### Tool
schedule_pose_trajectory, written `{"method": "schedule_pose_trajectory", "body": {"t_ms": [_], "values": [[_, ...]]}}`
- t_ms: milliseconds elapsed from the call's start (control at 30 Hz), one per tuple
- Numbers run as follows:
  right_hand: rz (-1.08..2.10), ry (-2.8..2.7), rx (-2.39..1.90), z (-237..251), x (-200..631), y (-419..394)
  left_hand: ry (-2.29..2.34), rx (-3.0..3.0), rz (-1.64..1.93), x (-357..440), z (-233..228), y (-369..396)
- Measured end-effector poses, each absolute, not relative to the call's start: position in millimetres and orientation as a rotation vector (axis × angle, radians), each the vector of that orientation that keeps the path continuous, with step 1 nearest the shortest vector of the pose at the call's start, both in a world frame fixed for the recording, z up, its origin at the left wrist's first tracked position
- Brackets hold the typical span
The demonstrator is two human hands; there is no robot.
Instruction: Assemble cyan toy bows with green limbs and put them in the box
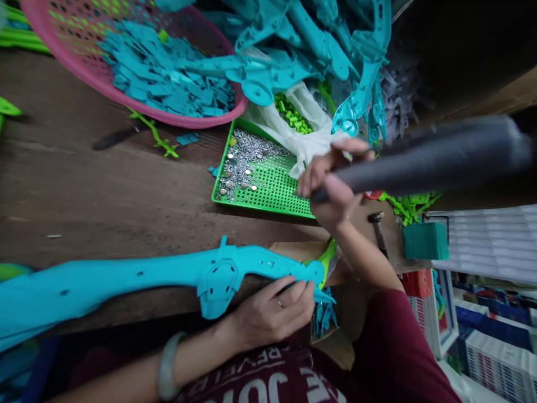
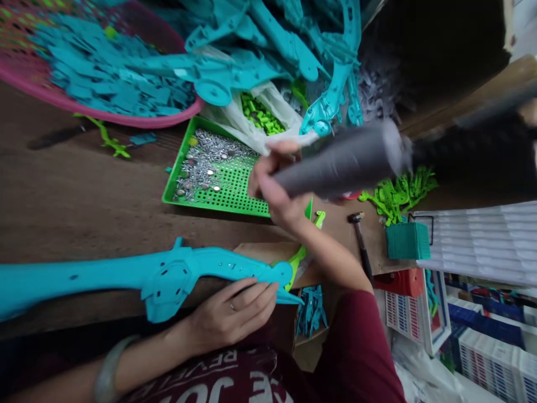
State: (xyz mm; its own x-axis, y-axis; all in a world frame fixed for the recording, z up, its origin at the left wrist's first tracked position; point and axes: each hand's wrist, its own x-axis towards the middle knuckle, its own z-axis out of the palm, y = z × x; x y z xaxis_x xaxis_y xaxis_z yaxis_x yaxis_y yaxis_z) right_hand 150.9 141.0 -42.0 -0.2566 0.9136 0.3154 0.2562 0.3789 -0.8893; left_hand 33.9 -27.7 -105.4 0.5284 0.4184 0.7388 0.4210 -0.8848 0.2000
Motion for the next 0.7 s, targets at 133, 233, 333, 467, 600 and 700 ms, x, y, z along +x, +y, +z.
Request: {"method": "schedule_pose_trajectory", "body": {"t_ms": [133, 233, 333, 467, 600, 700], "values": [[0.686, -1.532, -1.013, -54, 133, 197, -0.815, -2.772, -1.246, 35, -106, -27], [0.755, -1.508, -1.033, -67, 134, 205, -0.796, -2.769, -1.266, 35, -108, -27], [0.861, -1.443, -1.056, -75, 138, 204, -0.790, -2.768, -1.275, 35, -108, -26], [0.854, -1.430, -1.094, -71, 131, 206, -0.805, -2.779, -1.317, 37, -106, -25], [0.730, -1.363, -0.925, -35, 129, 184, -0.804, -2.735, -1.415, 39, -106, -27], [0.837, -1.331, -0.809, 2, 148, 131, -0.840, -2.697, -1.448, 39, -108, -29]]}}
